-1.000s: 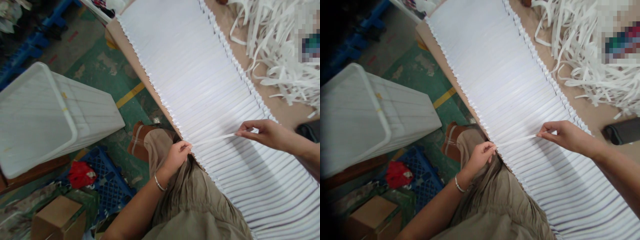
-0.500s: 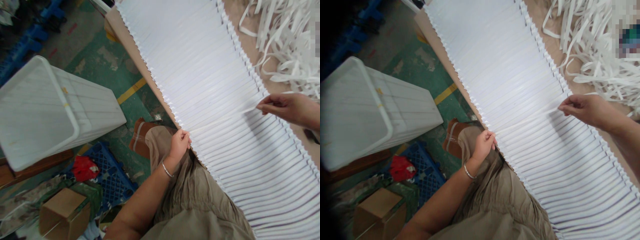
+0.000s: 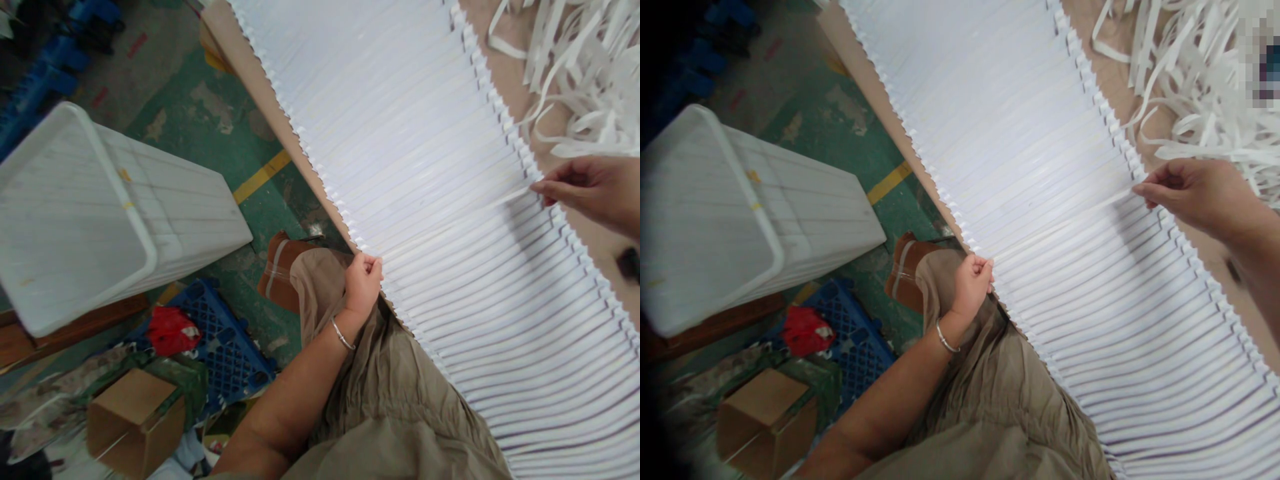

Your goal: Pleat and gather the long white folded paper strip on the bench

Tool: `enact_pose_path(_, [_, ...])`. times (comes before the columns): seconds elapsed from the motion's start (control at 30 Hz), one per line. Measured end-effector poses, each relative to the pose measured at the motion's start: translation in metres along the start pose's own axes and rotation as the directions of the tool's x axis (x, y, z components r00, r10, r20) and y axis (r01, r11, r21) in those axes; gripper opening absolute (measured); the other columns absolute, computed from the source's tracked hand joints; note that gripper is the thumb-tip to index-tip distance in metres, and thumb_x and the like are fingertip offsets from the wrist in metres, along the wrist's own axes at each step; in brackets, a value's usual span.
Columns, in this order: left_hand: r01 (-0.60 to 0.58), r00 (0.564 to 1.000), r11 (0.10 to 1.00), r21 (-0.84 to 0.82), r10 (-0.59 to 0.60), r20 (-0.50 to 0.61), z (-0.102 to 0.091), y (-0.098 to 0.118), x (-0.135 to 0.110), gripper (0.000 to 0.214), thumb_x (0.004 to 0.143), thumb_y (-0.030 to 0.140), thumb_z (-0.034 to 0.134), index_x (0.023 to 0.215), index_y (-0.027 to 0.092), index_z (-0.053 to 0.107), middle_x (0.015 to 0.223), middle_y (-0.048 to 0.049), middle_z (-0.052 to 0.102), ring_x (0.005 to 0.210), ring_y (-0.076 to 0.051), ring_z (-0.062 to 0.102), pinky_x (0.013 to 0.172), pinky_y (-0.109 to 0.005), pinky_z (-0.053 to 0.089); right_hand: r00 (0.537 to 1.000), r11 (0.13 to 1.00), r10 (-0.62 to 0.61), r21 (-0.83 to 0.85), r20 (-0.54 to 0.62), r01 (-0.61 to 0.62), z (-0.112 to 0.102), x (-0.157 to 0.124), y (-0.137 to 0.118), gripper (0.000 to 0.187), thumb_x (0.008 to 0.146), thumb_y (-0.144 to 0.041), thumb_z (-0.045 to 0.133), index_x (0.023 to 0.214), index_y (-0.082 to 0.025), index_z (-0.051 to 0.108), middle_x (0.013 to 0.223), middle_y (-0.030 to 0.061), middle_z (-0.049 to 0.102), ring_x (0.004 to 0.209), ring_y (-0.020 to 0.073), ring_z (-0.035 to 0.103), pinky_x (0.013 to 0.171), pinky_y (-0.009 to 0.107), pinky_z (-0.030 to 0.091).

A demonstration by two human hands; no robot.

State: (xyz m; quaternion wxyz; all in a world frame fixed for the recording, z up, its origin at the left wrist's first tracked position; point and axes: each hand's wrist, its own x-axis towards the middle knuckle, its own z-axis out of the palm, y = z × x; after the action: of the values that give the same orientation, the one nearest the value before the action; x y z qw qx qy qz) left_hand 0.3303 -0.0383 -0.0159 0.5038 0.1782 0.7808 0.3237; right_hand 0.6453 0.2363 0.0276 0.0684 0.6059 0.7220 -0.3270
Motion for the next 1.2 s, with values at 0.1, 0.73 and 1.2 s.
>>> enact_pose_path(0.1, [-0.008,1.000,1.000,0.007,0.008,0.000,0.001,-0.001,0.002,0.018,0.088,0.034,0.060,0.077,0.021,0.054,0.057,0.0039,0.060,0.052,-0.012,0.059,0.054,-0.022,0.044,0.998,0.998,0.054,-0.014,0.014,-0.054,-0.001,0.002,-0.003,0.024,0.093,-0.042,0.066,0.087,-0.019,0.071,0.077,0.0053,0.071,0.067,0.0130,0.057,0.070,0.032,0.039])
enact_pose_path(0.73, [-0.032,0.999,0.997,0.074,0.033,-0.016,0.004,0.005,0.005,0.021,0.087,0.039,0.058,0.077,0.022,0.054,0.055,0.0049,0.058,0.047,-0.012,0.055,0.049,-0.022,0.040,0.997,0.993,0.032,-0.114,-0.076,-0.041,0.015,0.016,-0.016,0.021,0.089,-0.037,0.064,0.090,-0.016,0.065,0.083,0.0097,0.069,0.072,0.0168,0.056,0.070,0.030,0.039])
enact_pose_path(1.2, [-0.061,0.997,0.988,0.145,0.067,-0.034,0.003,0.002,0.005,0.020,0.088,0.041,0.058,0.081,0.021,0.057,0.061,0.0027,0.062,0.051,-0.013,0.058,0.051,-0.023,0.042,0.991,0.977,-0.024,-0.215,-0.129,-0.004,0.017,0.022,-0.026,0.024,0.089,-0.041,0.058,0.092,-0.019,0.069,0.085,0.0106,0.071,0.077,0.0254,0.062,0.071,0.035,0.041])
